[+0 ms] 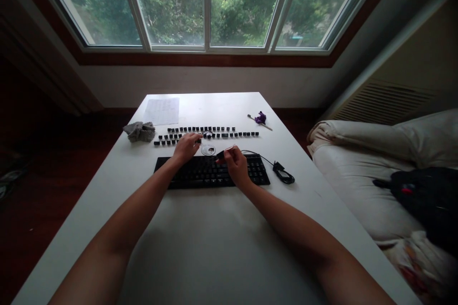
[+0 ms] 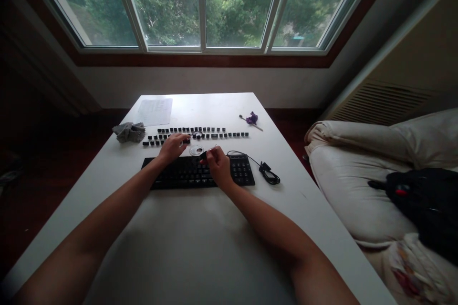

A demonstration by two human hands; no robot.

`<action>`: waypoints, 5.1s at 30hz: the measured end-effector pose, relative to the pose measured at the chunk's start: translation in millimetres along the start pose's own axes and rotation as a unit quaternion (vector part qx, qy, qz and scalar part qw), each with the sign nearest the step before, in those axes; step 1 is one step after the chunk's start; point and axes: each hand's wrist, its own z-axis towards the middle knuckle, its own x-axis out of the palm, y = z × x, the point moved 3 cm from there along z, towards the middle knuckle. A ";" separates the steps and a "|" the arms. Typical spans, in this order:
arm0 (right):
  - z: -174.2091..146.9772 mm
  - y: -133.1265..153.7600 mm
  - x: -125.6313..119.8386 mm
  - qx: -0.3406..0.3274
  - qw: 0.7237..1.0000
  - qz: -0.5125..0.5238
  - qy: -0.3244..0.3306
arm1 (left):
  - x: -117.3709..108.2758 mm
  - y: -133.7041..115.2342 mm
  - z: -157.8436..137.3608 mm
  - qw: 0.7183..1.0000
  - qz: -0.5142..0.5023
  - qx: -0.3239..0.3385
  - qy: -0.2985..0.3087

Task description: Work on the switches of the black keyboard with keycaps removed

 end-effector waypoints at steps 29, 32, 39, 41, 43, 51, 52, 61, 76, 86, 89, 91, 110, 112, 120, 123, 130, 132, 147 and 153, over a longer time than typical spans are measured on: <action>-1.9 -10.0 3.5 0.026 0.998 0.026 0.046 | 42.8 22.9 34.0 0.997 0.024 0.038 0.065; -1.9 -9.2 3.6 0.029 0.998 0.021 0.046 | 42.4 22.8 33.1 0.998 0.013 0.028 0.058; -2.0 -8.8 3.4 0.032 0.998 0.007 0.047 | 44.1 20.8 33.2 0.998 0.016 0.024 0.054; -2.5 -8.7 3.7 0.029 0.998 0.015 0.048 | 42.5 21.0 32.9 0.998 0.014 0.025 0.053; -2.7 -8.5 3.8 0.025 0.998 0.025 0.048 | 38.7 20.9 32.0 0.999 0.016 0.021 0.044; 8.1 -14.2 0.6 0.009 0.999 -0.006 0.048 | 14.5 6.8 0.8 0.999 -0.028 0.004 0.017; 10.4 -14.9 0.1 0.008 0.998 -0.013 0.053 | 12.3 3.6 -7.5 0.999 -0.038 0.011 0.029; 18.2 -5.6 -4.9 -0.050 0.984 -0.125 0.113 | -3.6 -20.3 -67.2 0.984 -0.107 0.062 0.126; 16.0 4.0 2.2 -0.085 0.949 -0.250 0.175 | -5.9 -30.0 -73.1 0.986 -0.060 0.078 0.135; 39.0 -22.3 2.7 0.031 0.974 -0.171 0.145 | -4.0 -28.4 -73.1 0.987 -0.051 0.078 0.129; 35.9 -18.2 3.2 0.023 0.965 -0.175 0.191 | -3.4 -27.2 -72.9 0.987 -0.055 0.077 0.130; 30.8 -9.6 3.7 -0.010 0.952 -0.173 0.253 | -3.8 -27.0 -72.7 0.987 -0.055 0.076 0.130; 25.3 11.3 -8.6 -0.078 0.915 -0.173 0.355 | -13.2 -27.6 -75.4 0.989 -0.030 0.067 0.127; 24.4 13.3 -6.6 -0.077 0.921 -0.163 0.344 | -12.9 -30.6 -76.3 0.989 -0.032 0.069 0.126; 9.6 20.9 13.0 -0.021 0.945 0.070 0.318 | -10.2 -38.3 -76.8 0.991 -0.013 0.061 0.118; 2.0 13.2 24.2 0.019 0.954 0.069 0.292 | -8.8 -43.4 -77.0 0.993 -0.004 0.050 0.106; 7.9 0.4 30.0 0.069 0.973 0.072 0.206 | -6.6 -47.2 -77.9 0.994 -0.027 0.041 0.096; 9.9 -1.2 28.8 0.083 0.976 0.085 0.185 | -6.3 -46.8 -77.9 0.994 -0.025 0.040 0.095; 5.8 4.4 24.0 0.079 0.977 0.177 0.086 | -6.1 -46.8 -77.4 0.995 -0.009 0.044 0.091; 13.3 6.5 17.7 0.078 0.978 0.171 0.089 | -6.3 -47.2 -77.3 0.995 -0.019 0.038 0.091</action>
